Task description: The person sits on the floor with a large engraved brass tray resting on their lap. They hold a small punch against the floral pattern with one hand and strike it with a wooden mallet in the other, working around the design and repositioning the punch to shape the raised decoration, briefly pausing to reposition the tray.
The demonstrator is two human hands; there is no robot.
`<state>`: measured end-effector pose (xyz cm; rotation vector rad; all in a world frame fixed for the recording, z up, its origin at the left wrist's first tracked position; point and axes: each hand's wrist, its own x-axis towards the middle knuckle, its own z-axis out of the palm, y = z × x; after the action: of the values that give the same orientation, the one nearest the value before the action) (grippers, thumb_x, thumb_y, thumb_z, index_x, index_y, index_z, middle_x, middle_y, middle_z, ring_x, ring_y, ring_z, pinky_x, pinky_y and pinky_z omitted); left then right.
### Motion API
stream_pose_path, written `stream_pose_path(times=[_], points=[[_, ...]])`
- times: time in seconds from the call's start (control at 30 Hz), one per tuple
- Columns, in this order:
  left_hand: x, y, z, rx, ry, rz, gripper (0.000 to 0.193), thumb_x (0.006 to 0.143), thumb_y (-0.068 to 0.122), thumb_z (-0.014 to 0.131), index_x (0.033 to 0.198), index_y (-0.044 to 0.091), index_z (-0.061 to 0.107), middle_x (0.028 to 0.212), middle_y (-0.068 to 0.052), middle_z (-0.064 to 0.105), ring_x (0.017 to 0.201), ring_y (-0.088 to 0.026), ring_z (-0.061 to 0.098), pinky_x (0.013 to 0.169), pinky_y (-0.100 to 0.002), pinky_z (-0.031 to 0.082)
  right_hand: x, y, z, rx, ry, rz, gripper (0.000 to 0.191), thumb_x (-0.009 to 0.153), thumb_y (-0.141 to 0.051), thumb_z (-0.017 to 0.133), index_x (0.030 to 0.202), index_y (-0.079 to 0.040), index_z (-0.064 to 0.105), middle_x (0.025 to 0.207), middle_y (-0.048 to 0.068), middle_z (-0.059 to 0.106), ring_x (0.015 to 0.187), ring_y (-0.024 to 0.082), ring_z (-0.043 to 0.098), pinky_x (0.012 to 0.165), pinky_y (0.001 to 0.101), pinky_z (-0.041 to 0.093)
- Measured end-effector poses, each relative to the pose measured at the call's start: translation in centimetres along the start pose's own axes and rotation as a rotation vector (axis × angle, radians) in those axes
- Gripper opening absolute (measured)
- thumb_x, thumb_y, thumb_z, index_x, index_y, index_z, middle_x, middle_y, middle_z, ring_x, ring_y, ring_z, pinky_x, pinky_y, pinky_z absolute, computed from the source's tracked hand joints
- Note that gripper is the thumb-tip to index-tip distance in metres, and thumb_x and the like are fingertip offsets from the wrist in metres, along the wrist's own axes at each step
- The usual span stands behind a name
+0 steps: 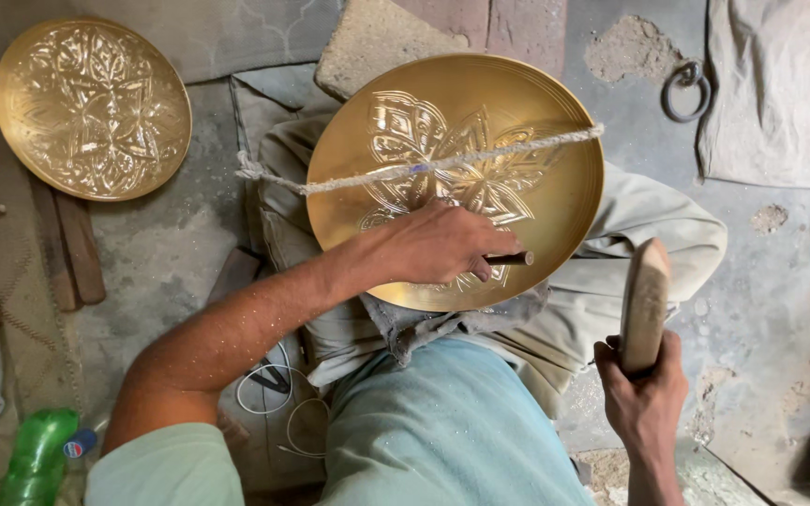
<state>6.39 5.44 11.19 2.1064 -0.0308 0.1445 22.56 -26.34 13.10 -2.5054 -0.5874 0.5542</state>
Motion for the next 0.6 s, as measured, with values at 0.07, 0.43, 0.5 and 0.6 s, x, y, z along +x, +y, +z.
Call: stream_pose_path(times=[0.07,0.43,0.5,0.6], points=[[0.3,-0.1,0.0,-0.006,-0.055,-0.015,0.038,0.086,0.009,0.074,0.122,0.013,0.065,0.095,-0.01,0.074,0.088,-0.033,0.074,0.071,-0.047,0.056,0.0,0.2,0.0,0.002,0.014,-0.087,0.046,0.089,-0.014,0.077,0.125,0.0,0.053,0.099,0.018,0.075,0.086,0.024,0.073,0.077,0.0383,0.057],[0.9,1.2,0.2,0.088,-0.219,-0.028,0.029,0.089,-0.002,0.056,0.111,0.014,0.065,0.089,-0.007,0.071,0.083,-0.021,0.077,0.064,-0.039,0.059,-1.0,0.4,2.0,0.316,0.041,-0.08,0.055,0.09,-0.009,0.079,0.136,-0.001,0.048,0.111,0.015,0.069,0.098,0.023,0.07,0.085,0.0359,0.058],[1.1,1.4,0.3,0.124,-0.263,-0.031,0.024,0.089,-0.001,0.056,0.107,0.013,0.064,0.087,-0.006,0.07,0.084,-0.02,0.077,0.063,-0.039,0.058,-1.4,0.4,2.5,-0.014,0.039,-0.204,0.052,0.09,-0.007,0.078,0.135,0.0,0.053,0.108,0.019,0.07,0.094,0.027,0.069,0.084,0.0391,0.056],[1.2,1.6,0.4,0.105,-0.26,-0.035,0.029,0.088,-0.003,0.054,0.11,0.014,0.064,0.087,-0.006,0.07,0.082,-0.02,0.077,0.062,-0.039,0.059,-1.8,0.1,3.0,-0.089,0.097,-0.299,0.053,0.088,-0.006,0.081,0.134,0.001,0.054,0.112,0.023,0.067,0.098,0.029,0.066,0.084,0.0426,0.054]])
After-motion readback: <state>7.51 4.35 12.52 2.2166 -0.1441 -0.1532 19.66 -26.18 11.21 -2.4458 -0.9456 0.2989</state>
